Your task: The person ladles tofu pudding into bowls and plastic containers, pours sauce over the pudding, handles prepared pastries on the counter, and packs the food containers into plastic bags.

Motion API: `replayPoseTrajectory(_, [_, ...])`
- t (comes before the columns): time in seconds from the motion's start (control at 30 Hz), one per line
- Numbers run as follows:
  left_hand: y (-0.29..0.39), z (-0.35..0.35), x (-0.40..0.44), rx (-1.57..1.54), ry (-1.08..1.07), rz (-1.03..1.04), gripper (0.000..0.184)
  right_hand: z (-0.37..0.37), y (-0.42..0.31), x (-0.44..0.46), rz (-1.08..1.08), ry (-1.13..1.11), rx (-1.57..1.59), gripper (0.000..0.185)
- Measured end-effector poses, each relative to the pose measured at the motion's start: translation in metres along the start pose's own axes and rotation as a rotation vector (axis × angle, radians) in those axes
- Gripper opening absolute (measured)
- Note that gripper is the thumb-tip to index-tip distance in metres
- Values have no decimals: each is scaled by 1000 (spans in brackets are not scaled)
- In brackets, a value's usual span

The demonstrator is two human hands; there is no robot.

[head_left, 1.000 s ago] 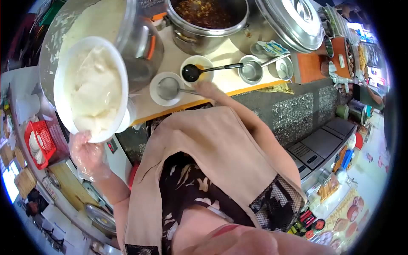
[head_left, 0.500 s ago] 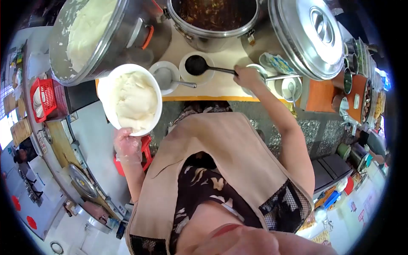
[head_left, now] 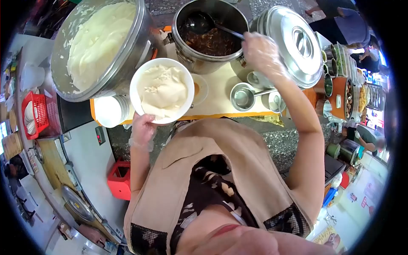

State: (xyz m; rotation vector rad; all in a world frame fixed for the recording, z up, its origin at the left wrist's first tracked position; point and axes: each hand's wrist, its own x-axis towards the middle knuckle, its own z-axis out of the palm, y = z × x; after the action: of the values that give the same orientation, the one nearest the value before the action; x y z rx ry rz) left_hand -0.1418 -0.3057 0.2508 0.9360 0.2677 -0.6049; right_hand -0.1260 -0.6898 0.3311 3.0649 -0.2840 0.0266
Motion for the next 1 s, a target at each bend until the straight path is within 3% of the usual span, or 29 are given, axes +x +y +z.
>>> replayPoseTrajectory(0.1, [-3,9,15,-8,-1,-25,67,59,-7,46,-148,52,-209,13])
replayPoseTrajectory(0.17, [-3,12,23,7,-47,-71,69,73,-20,60,-171,-49,-193,14])
replayPoseTrajectory(0.23, [-2,12,29,3,-51,-117,70,75,-32,67,-134,-192,-89,17])
replayPoseTrajectory(0.27, [-6,13,33,-30,-19,-87,70,73,-35,73,2,-323,-18,20])
replayPoseTrajectory(0.4, [-6,17,42,-80,19,-68,70,60,6,66,65,-240,268,29])
replayPoseTrajectory(0.53, [-3,22,51,-35,-39,-80,71,30,31,59,140,-337,477,31])
replayPoseTrajectory(0.6, [2,32,52,-31,-104,-136,72,14,35,53,305,-496,658,31])
replayPoseTrajectory(0.77, [9,48,64,-14,-202,-170,75,-22,55,40,313,-378,696,28])
replayPoseTrajectory(0.83, [8,59,72,-3,-224,-166,75,-45,67,35,111,-131,487,30])
replayPoseTrajectory(0.9, [8,71,80,39,-270,-185,72,-82,75,33,53,-206,343,30])
replayPoseTrajectory(1.0, [-3,82,99,10,-329,-159,73,-118,72,19,200,-265,444,28])
